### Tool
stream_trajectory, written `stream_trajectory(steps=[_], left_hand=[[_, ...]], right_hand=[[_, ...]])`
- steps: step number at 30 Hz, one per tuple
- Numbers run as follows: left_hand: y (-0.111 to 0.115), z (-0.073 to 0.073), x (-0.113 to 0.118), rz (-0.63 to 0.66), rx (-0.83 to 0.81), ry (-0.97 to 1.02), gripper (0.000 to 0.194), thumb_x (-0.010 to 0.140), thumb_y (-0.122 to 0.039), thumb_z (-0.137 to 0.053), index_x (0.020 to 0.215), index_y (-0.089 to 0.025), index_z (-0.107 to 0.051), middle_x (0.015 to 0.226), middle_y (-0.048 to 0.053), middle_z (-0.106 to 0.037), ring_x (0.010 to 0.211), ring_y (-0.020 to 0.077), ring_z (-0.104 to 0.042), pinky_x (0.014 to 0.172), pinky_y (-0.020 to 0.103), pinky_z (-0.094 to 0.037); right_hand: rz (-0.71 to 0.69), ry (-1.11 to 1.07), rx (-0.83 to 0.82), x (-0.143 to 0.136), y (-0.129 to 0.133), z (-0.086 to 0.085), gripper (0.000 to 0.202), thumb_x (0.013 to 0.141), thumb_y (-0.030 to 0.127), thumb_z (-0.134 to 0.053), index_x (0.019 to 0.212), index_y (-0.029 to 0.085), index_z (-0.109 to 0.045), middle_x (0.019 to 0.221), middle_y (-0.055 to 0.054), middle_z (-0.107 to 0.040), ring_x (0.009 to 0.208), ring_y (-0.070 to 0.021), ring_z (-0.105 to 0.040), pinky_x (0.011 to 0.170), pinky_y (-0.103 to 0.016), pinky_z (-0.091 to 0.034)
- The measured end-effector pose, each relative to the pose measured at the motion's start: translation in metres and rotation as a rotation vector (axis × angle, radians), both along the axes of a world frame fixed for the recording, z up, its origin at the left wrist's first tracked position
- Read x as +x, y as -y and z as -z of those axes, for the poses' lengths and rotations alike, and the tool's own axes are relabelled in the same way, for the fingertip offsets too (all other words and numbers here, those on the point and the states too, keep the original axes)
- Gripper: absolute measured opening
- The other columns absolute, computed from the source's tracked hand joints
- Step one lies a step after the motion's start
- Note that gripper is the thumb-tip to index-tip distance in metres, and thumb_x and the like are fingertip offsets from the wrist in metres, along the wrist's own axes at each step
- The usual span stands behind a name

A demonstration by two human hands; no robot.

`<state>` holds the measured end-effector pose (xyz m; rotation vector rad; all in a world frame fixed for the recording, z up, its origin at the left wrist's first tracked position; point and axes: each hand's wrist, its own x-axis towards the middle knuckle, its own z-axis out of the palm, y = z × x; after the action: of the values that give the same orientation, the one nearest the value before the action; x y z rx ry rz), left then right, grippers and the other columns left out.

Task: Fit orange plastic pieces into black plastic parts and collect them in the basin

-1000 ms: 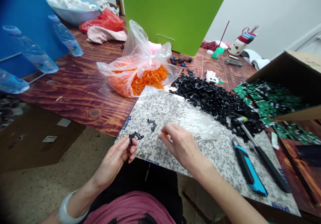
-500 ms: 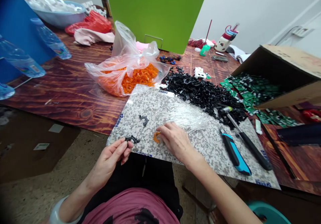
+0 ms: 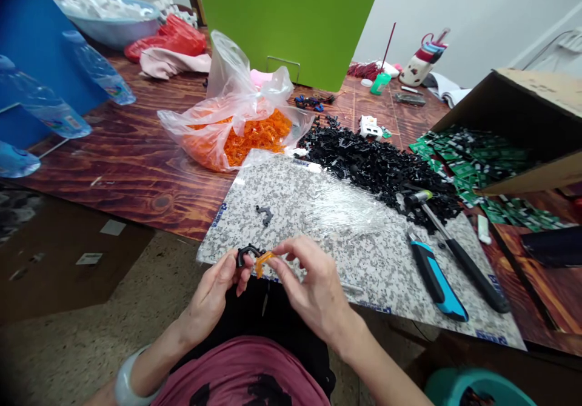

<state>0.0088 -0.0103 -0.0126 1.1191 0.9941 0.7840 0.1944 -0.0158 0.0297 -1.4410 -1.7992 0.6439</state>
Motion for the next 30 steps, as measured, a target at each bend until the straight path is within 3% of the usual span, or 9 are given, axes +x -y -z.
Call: stream_trajectory(steps=[5,15,30], left_hand=[[0.006,-0.004,0.005,0.042,0.124,-0.129,0.04,0.096,-0.049,-0.027,0.086,-0.017,-0.049,0.073,0.0,-0.051,0.068,0.0139,-0.047,0.067,0.028,-0.039],[0.007,-0.005,0.008,0.098,0.291,-0.268,0.024,0.097,-0.032,-0.031,0.085,-0.019,-0.047,0.072,-0.001,-0.051,0.065,0.0134,-0.049,0.064,0.026,-0.039],[0.009,-0.005,0.011,0.061,0.404,-0.335,0.021,0.096,-0.026,-0.03,0.085,-0.02,-0.046,0.072,0.001,-0.053,0.066,0.0155,-0.052,0.062,0.026,-0.041]], right_hand=[[0.036,-0.113,0.095,-0.022,0.006,0.004,0.008,0.085,0.014,-0.058,0.09,0.019,-0.061,0.098,-0.007,-0.065,0.095,-0.0173,-0.06,0.082,-0.03,-0.047],[0.071,-0.229,0.029,-0.025,0.007,0.014,0.007,0.084,0.017,-0.06,0.089,0.019,-0.063,0.087,-0.005,-0.067,0.079,-0.0148,-0.064,0.068,-0.026,-0.053],[0.132,-0.371,-0.079,-0.027,0.014,0.019,0.006,0.082,0.021,-0.062,0.088,0.019,-0.062,0.091,-0.006,-0.067,0.088,-0.0177,-0.065,0.075,-0.029,-0.056]])
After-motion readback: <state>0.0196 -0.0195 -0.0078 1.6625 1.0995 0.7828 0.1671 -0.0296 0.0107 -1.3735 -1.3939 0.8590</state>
